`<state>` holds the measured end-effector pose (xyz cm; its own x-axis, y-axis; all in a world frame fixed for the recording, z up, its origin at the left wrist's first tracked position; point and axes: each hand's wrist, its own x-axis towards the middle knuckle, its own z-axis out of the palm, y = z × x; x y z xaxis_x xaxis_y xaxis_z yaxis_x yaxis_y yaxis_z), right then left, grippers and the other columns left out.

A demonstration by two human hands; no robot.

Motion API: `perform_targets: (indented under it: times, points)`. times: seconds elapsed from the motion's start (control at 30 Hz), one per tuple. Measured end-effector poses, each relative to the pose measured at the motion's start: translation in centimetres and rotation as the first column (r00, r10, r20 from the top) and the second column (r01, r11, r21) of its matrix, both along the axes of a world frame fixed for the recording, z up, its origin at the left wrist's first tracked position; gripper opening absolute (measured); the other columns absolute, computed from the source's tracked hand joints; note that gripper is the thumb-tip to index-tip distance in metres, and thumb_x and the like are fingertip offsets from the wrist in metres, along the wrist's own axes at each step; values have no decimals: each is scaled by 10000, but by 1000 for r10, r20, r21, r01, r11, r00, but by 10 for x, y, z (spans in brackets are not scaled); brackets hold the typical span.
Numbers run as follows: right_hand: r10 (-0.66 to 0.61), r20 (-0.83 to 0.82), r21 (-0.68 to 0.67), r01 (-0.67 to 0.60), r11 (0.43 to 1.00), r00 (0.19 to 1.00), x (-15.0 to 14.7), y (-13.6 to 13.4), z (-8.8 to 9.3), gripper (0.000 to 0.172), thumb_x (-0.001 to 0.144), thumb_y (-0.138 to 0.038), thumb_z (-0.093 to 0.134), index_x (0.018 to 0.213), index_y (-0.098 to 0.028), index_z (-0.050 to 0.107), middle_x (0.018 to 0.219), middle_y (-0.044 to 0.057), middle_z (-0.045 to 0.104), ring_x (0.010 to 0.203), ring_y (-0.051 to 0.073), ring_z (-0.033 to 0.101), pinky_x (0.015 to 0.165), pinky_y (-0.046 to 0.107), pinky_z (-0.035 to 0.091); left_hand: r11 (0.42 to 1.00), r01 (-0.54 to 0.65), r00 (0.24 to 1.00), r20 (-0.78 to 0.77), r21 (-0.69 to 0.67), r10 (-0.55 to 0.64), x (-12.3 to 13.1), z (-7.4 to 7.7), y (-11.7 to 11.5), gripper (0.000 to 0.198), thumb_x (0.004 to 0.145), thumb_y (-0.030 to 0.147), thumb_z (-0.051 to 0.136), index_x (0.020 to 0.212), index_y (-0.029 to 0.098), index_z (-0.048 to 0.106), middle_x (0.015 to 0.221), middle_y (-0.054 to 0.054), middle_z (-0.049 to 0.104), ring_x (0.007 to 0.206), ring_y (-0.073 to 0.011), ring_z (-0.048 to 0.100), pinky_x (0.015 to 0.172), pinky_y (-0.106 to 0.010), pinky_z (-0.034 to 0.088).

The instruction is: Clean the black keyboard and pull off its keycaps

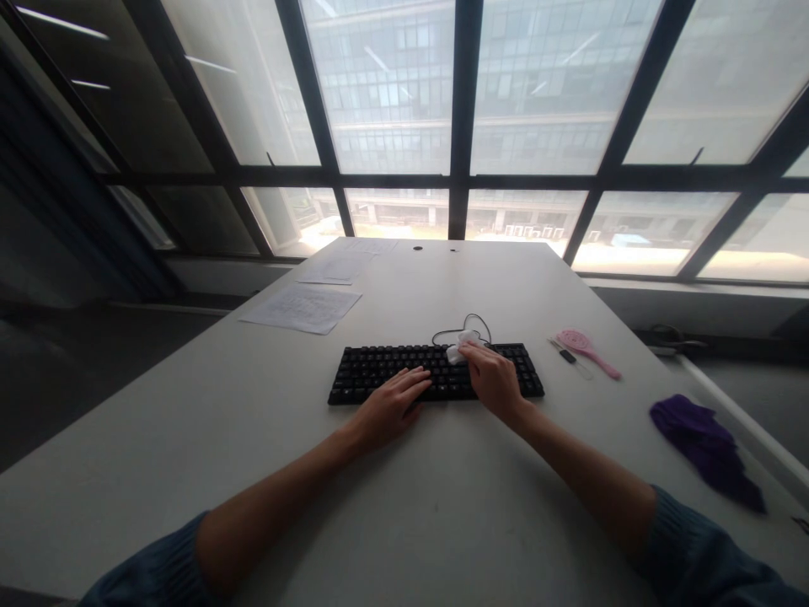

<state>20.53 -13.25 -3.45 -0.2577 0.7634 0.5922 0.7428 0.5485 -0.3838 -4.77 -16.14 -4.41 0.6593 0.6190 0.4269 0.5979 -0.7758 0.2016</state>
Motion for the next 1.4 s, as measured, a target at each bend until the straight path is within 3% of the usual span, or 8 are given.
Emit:
perform_targets:
  times: [0.1, 0.23, 0.43, 0.5, 0.63, 0.83, 1.13, 1.4]
  points:
    - [-83, 54, -63, 87, 994, 995, 17, 17, -5, 409, 918, -49, 468, 1178, -229, 727, 1295, 72, 690, 1287, 248, 595, 1067, 429, 492, 1000, 6, 1000, 1, 0, -6, 0, -1, 1, 491, 924, 137, 556, 1409, 207, 531, 1469, -104, 545, 1406, -251, 465, 1186, -513, 384]
    - [-84, 124, -104, 97, 990, 989, 22, 22, -10, 410, 868, -55, 530, 1172, -232, 738, 1348, 76, 655, 1319, 271, 563, 1069, 443, 489, 1000, -2, 1000, -19, -13, 2, -1, -1, 1, 470, 933, 147, 552, 1401, 184, 535, 1477, -113, 535, 1415, -252, 452, 1196, -507, 373]
    - [-108, 203, -178, 145, 973, 973, 26, 10, 4, 353, 928, -155, 512, 1146, -277, 761, 1098, 61, 772, 952, 255, 746, 858, 351, 558, 1000, -10, 999, -33, -18, 10, -1, 0, -1, 472, 927, 136, 551, 1397, 173, 535, 1483, -110, 529, 1425, -248, 438, 1206, -494, 362]
    - [-127, 182, -181, 160, 970, 975, 38, 9, 7, 357, 937, -169, 497, 1141, -293, 763, 1027, 49, 788, 923, 258, 751, 832, 348, 556, 1000, -11, 999, -38, -19, 10, -1, 0, -1, 467, 930, 142, 551, 1395, 175, 537, 1482, -110, 530, 1424, -249, 439, 1205, -496, 364]
    - [-216, 26, -115, 218, 969, 976, 62, 9, 0, 366, 946, -161, 471, 1141, -281, 757, 1116, 40, 769, 1032, 260, 732, 877, 358, 558, 1000, -8, 999, -36, -20, 7, 0, 1, -1, 458, 945, 158, 541, 1403, 181, 529, 1483, -106, 529, 1425, -245, 438, 1207, -496, 361]
    - [85, 10, -89, -83, 993, 996, 59, -3, -12, 365, 929, -115, 495, 1132, -269, 756, 1249, 13, 715, 1185, 211, 667, 1023, 337, 519, 1000, -12, 1000, -27, -18, 12, 0, 0, 0, 464, 945, 151, 537, 1407, 194, 524, 1491, -97, 520, 1426, -245, 437, 1206, -496, 362]
    - [202, 54, -25, -201, 979, 978, 42, -18, -14, 389, 902, -66, 515, 1156, -253, 742, 1240, 35, 721, 1175, 202, 673, 1041, 344, 519, 1000, -22, 998, -56, 4, 22, -1, -2, 1, 468, 935, 134, 530, 1401, 185, 523, 1488, -92, 525, 1421, -253, 443, 1200, -499, 376]
    - [353, 123, 0, -356, 935, 927, 56, -26, -16, 367, 920, -61, 498, 1124, -249, 739, 1256, 21, 713, 1217, 183, 647, 1057, 328, 511, 999, -45, 996, -81, 6, 45, -1, 0, 0, 455, 942, 147, 530, 1395, 191, 533, 1488, -86, 527, 1415, -256, 451, 1188, -488, 398]
